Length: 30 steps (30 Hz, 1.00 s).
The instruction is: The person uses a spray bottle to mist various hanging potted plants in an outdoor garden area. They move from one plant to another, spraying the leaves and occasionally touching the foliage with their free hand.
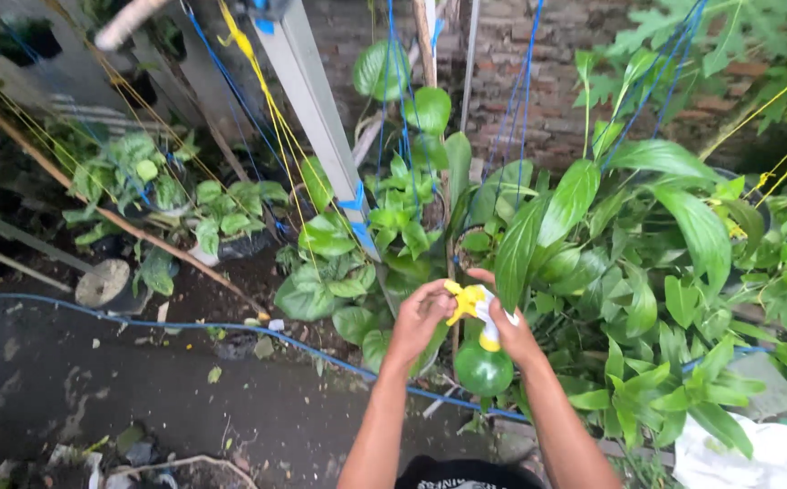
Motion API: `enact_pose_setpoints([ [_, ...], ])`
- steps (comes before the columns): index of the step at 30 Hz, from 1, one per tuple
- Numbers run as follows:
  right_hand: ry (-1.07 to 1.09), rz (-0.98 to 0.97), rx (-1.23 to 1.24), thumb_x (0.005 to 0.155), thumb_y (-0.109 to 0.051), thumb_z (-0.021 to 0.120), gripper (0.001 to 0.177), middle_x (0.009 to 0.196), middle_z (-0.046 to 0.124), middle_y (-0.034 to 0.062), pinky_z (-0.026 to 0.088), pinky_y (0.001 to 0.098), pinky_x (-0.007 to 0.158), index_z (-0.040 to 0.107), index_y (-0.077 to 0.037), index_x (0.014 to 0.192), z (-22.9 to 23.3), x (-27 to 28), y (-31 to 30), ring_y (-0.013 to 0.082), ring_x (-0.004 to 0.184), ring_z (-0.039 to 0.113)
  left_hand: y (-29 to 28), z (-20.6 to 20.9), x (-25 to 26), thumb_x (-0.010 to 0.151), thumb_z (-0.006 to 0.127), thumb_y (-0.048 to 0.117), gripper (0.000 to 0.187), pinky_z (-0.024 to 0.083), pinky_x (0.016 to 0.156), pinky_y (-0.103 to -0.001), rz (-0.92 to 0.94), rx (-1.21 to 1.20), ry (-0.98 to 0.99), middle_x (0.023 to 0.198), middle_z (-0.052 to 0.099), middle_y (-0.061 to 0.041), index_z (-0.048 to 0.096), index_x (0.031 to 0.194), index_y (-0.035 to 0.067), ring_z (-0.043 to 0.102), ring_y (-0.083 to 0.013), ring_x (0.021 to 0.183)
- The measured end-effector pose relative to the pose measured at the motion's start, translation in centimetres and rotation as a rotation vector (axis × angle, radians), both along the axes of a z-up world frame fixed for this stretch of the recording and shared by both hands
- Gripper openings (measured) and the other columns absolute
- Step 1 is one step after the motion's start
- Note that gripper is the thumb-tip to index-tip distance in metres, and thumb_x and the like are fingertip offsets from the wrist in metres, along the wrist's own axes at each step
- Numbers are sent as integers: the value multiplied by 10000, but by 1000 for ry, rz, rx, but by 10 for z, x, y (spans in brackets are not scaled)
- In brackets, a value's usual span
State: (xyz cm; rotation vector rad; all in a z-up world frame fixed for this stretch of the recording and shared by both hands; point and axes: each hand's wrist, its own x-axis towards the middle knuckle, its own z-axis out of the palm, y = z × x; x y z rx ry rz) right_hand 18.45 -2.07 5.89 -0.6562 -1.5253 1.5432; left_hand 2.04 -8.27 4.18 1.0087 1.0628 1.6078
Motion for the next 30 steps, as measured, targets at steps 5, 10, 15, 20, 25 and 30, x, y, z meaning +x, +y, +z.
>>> enact_pose_setpoints([
  [5, -17, 61, 33, 904, -636, 455, 836, 1273, 704, 182, 514, 428, 993, 412, -93, 1538, -30, 28, -17, 201, 1077, 660, 10, -53, 22, 970, 657, 74, 255, 544, 547, -250, -109, 52, -312, 832, 592, -91, 648, 1195, -46, 603, -137, 635],
  [10, -249, -174, 81, 960, -492, 579, 876, 1451, 448, 418, 322, 568, 1173, 307, 111, 1534, -12, 33, -46, 509, 1372, 429, 20, -74, 41, 932, 723, 157, 272, 557, 555, -255, -278, 7, -443, 770, 637, -147, 683, 1107, -48, 602, -164, 598],
  [15, -222, -108, 271, 886, -492, 652, 898, 1336, 655, 262, 512, 508, 970, 290, 23, 1526, -62, 59, -34, 362, 1172, 674, 16, -65, 52, 1031, 553, 91, 162, 576, 691, -341, -294, -155, -464, 994, 695, -149, 694, 1090, 38, 679, -230, 822],
  [20, -242, -122, 301, 895, -491, 617, 830, 1245, 723, 204, 541, 479, 905, 335, -26, 1521, -32, 62, -47, 321, 1068, 721, 11, -62, 62, 1014, 617, 269, 193, 543, 776, -288, -269, -79, -537, 996, 678, -75, 666, 1057, 87, 653, -171, 868],
  [25, -313, -134, 371, 891, -507, 609, 803, 1194, 752, 159, 519, 468, 898, 370, -60, 1514, -25, 59, -48, 306, 1036, 728, 13, -53, 66, 1011, 643, 227, 119, 454, 765, -263, -227, -91, -479, 988, 682, -70, 656, 983, 112, 612, -153, 872],
  [30, -198, -110, 276, 899, -489, 603, 813, 1256, 716, 186, 496, 502, 956, 319, -61, 1530, -6, 50, -51, 317, 1088, 692, 13, -43, 61, 973, 683, 298, 247, 552, 795, -254, -262, -53, -591, 1037, 703, -57, 671, 1098, 84, 670, -116, 883],
])
